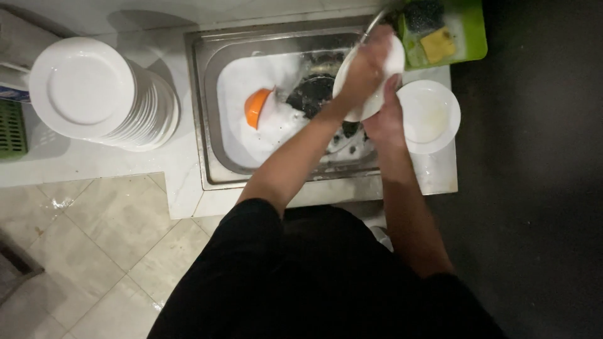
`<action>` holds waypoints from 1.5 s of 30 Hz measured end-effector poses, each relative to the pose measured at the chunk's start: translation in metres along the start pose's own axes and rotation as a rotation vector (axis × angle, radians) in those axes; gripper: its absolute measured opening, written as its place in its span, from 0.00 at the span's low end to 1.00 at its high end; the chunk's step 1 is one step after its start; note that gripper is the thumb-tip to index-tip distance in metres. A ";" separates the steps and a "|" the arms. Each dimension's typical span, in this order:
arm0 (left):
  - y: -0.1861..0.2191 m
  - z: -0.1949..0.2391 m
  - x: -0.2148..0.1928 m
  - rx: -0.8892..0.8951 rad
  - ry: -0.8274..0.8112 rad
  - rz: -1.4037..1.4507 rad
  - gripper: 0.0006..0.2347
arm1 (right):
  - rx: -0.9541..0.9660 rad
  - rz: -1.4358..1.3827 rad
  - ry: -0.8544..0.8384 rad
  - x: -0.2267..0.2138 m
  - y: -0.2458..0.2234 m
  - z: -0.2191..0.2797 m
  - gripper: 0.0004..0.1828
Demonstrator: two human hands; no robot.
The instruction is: Washing and rinsing white ceramic plates in a kitchen sink with soapy water.
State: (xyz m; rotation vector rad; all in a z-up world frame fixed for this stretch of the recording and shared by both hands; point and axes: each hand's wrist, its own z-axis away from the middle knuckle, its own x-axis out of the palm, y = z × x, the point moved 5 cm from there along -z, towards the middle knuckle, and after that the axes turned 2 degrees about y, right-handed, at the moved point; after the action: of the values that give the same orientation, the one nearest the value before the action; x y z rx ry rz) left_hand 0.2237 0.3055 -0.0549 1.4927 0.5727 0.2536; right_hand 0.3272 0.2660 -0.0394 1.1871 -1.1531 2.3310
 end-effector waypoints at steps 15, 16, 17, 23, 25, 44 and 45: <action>0.051 0.020 -0.036 0.454 -0.065 -0.701 0.13 | 0.127 -0.009 -0.104 0.033 0.014 -0.006 0.49; 0.074 0.039 -0.035 0.550 -0.143 -0.647 0.13 | 0.176 -0.150 -0.086 0.028 0.011 -0.010 0.46; 0.096 0.058 -0.034 0.644 -0.221 -0.591 0.15 | 0.226 -0.289 -0.067 0.023 0.007 -0.015 0.43; 0.016 0.051 -0.084 0.586 -0.094 -0.606 0.24 | 0.080 -0.475 0.096 0.019 -0.018 0.005 0.54; -0.038 0.013 -0.078 0.481 -0.058 -0.602 0.25 | 0.109 -0.305 -0.012 0.001 -0.001 0.003 0.55; 0.002 0.061 -0.078 0.165 -0.008 -0.485 0.26 | -0.003 -0.432 0.118 0.016 -0.004 0.037 0.35; 0.010 0.058 -0.080 0.164 -0.008 -0.483 0.26 | -0.003 -0.430 0.119 0.002 0.005 0.036 0.35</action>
State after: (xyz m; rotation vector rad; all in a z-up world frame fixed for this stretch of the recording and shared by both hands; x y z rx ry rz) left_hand 0.1874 0.2160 -0.0299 1.4614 0.9434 -0.1791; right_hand 0.3427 0.2346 -0.0279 1.1438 -0.7692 2.0385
